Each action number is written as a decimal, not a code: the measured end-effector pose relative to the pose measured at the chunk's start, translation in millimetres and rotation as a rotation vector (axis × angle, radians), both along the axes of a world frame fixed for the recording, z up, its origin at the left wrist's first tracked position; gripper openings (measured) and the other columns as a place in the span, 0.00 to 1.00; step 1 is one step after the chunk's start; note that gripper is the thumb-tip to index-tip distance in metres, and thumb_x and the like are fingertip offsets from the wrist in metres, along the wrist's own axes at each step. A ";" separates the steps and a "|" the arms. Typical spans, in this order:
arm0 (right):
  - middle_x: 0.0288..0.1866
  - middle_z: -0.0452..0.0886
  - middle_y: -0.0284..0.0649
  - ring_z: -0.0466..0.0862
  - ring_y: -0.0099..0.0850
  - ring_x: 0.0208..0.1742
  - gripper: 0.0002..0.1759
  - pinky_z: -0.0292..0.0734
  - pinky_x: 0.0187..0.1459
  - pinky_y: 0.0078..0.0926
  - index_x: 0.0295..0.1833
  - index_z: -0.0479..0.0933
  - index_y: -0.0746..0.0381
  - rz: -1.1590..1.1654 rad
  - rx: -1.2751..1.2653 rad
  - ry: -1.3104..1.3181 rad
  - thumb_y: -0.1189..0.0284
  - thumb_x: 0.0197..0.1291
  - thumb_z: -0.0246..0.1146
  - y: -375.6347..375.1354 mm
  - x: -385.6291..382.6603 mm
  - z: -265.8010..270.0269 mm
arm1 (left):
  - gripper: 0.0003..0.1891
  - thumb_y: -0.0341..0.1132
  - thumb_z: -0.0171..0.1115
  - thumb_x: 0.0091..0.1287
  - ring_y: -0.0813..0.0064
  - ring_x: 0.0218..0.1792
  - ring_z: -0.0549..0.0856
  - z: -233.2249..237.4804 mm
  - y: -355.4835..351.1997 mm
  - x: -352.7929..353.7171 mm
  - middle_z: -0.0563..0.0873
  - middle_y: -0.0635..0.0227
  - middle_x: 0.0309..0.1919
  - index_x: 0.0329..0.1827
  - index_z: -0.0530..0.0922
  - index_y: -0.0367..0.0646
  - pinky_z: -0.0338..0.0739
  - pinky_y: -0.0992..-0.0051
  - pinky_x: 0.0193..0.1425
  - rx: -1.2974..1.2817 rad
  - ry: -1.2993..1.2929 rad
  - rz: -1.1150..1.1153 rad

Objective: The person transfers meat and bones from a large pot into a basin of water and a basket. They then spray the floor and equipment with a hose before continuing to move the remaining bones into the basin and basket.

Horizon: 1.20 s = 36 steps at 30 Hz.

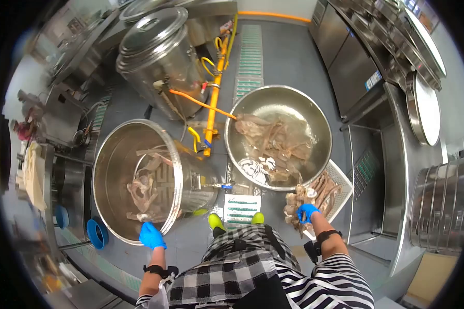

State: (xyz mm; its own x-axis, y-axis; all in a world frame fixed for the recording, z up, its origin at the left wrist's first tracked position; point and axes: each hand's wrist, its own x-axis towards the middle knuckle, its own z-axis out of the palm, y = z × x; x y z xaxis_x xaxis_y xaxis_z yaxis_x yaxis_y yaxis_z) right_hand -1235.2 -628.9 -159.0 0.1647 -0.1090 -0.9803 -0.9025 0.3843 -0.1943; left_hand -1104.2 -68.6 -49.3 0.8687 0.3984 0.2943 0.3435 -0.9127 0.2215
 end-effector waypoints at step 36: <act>0.56 0.66 0.45 0.69 0.38 0.53 0.35 0.65 0.51 0.37 0.60 0.58 0.55 -0.269 -0.414 -0.347 0.44 0.53 0.50 -109.7 273.0 -130.7 | 0.18 0.40 0.42 0.61 0.73 0.26 0.73 0.3 -17.3 -2.5 0.76 0.66 0.23 0.24 0.75 0.36 0.68 0.73 0.34 -0.263 -0.071 0.134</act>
